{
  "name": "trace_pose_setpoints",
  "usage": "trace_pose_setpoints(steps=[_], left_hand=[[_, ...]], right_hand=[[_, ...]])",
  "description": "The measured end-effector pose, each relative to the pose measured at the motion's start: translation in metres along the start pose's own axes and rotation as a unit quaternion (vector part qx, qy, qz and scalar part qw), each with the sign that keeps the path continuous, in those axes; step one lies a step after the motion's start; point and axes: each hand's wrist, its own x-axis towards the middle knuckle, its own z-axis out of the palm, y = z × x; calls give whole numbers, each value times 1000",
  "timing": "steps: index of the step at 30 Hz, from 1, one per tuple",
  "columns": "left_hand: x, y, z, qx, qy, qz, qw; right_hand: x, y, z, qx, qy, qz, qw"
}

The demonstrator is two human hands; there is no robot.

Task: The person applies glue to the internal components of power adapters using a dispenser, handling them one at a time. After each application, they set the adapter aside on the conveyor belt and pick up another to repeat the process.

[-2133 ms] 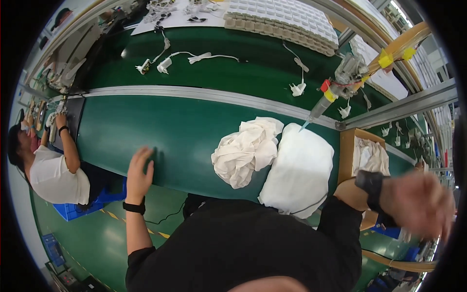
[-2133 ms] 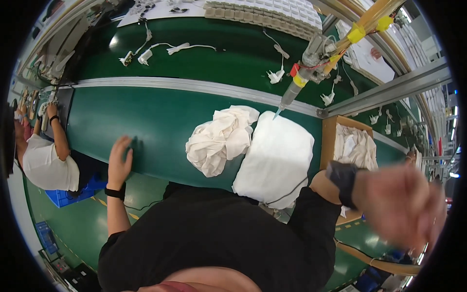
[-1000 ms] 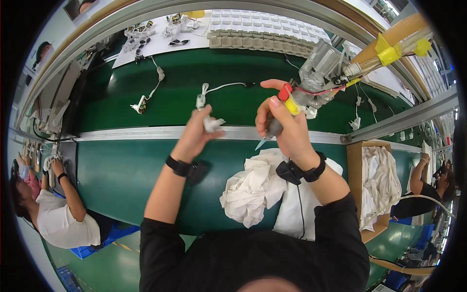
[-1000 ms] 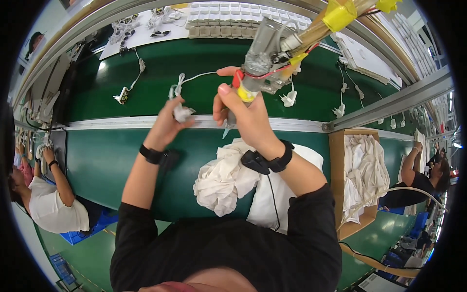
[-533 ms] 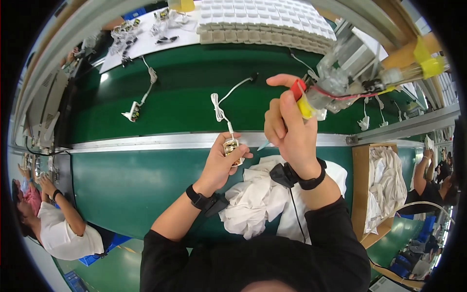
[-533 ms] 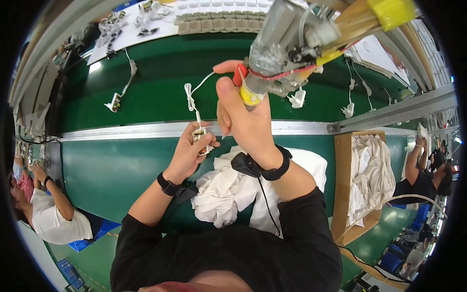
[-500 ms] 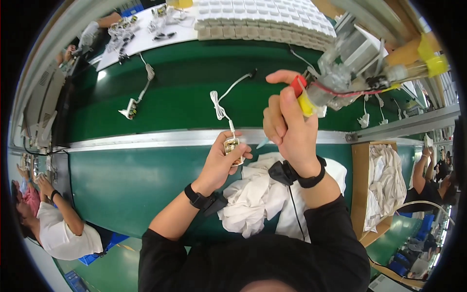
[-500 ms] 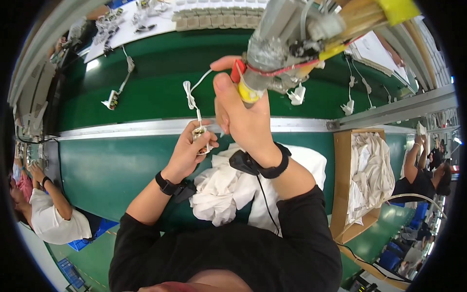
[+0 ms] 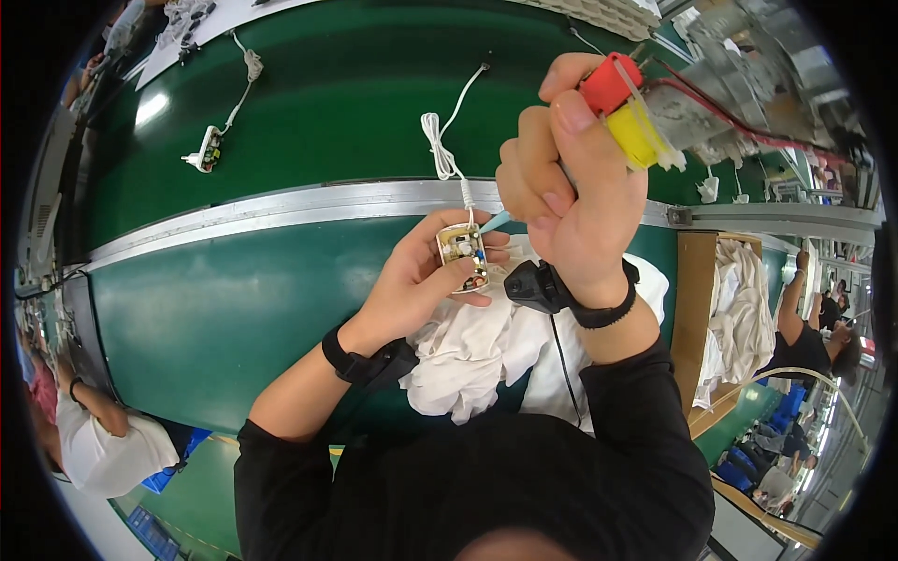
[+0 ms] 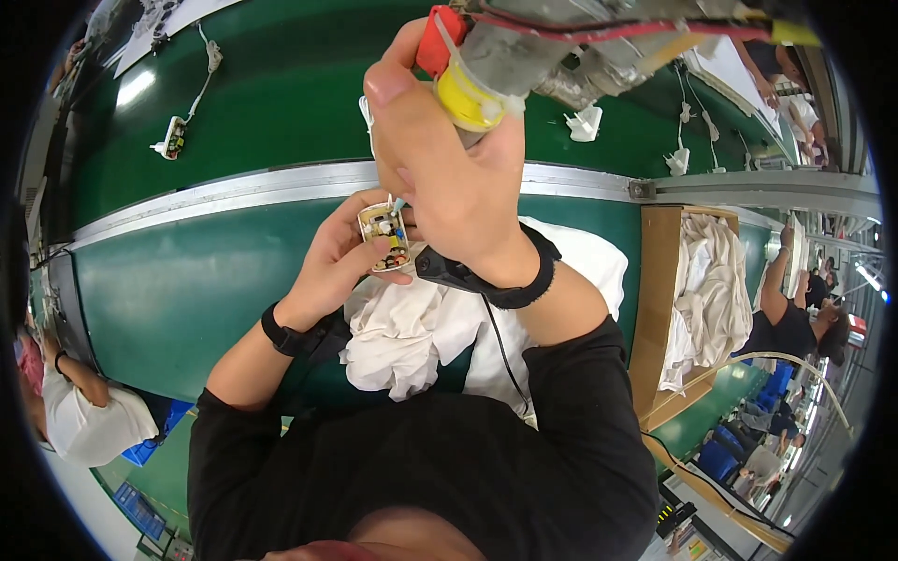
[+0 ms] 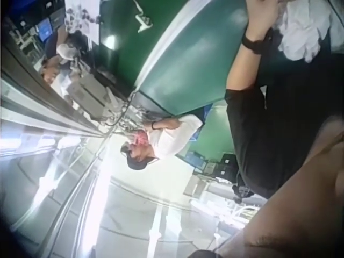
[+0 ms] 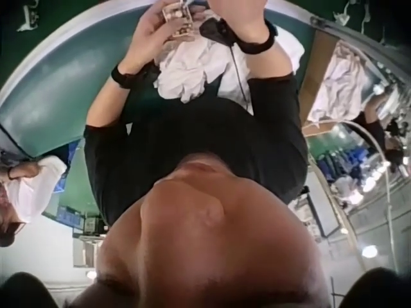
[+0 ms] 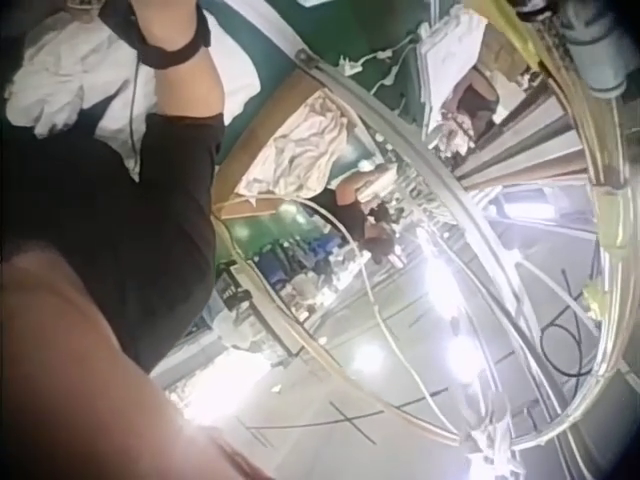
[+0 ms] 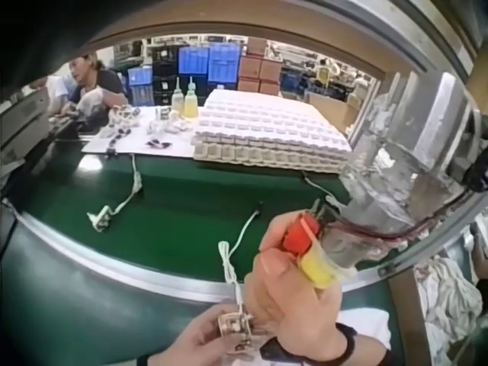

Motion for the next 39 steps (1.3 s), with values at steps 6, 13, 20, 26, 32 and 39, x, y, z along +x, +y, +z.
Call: trace_pose_setpoints(steps=[6,13,20,26,32,39], left_hand=[[-1,1,-3,0,3,3,1000],[0,0,-4,3,-12,4,1000],[-2,0,-5,9,-24,13,1000],[-2,0,-5,5,-28,10,1000],[-1,-1,-6,10,-9,-11,1000],[-2,11,-10,-52,48,30,997]], right_hand=[[-2,4,1,12,-1,-7,1000],[1,3,1,46,24,11,999],[-1,4,3,41,29,29,998],[-1,2,5,39,29,19,999],[-1,-5,7,43,9,32,998],[-10,-12,13,12,20,63,998]])
